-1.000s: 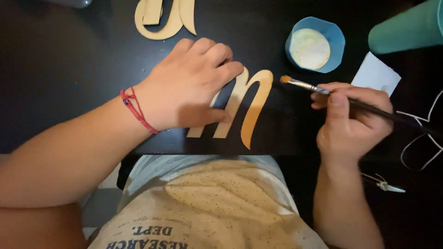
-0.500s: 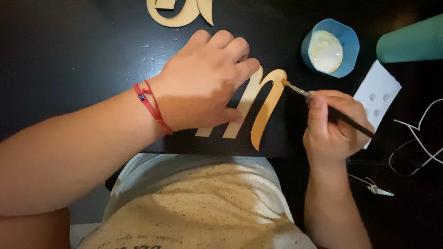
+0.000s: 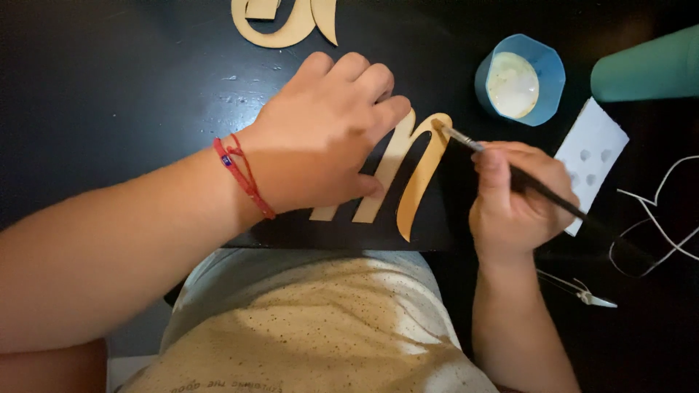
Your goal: Applying glue or paint to wooden letters and decorative cutouts using a brush for assembly.
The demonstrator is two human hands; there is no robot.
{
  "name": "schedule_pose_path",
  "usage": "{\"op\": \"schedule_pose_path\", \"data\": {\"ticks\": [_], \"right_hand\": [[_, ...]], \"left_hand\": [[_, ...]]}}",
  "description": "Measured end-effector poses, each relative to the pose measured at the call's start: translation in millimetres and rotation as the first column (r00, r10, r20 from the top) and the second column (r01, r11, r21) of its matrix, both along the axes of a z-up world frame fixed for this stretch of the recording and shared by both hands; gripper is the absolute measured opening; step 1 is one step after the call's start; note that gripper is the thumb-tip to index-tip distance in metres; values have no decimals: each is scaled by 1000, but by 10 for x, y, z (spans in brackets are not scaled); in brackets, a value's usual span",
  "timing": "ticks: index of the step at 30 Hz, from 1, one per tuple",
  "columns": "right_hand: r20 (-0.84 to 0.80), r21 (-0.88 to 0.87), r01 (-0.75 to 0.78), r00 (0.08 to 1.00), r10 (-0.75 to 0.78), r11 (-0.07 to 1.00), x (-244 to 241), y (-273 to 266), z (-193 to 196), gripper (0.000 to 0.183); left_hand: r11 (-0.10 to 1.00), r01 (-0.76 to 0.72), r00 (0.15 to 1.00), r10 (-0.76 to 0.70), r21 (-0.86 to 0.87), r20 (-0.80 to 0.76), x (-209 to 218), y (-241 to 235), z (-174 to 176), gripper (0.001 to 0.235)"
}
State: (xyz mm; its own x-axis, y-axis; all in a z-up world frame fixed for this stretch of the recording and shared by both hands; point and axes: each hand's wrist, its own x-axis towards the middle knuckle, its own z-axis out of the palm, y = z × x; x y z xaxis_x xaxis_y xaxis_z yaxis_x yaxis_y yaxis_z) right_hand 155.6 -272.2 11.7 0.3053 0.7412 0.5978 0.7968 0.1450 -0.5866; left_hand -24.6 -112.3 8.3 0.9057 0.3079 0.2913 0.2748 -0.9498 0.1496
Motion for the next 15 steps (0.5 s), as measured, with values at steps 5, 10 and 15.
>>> {"op": "schedule_pose_path", "data": {"ticks": [5,10,15], "right_hand": [[-46,49,51,998,-48,998,76,-45,-70,19],[-582,143,133,813,-25,981,14,-160,-80,16],[-965,63,177,262,15,982,-169,-243,20,16]], "left_hand": [[997,-40,999,41,-62,11,-39,75,57,48],[995,-91,996,90,-51,-21,89,36,10,27],[980,-92,994,100,-176,41,297,-53,-86,20]]}}
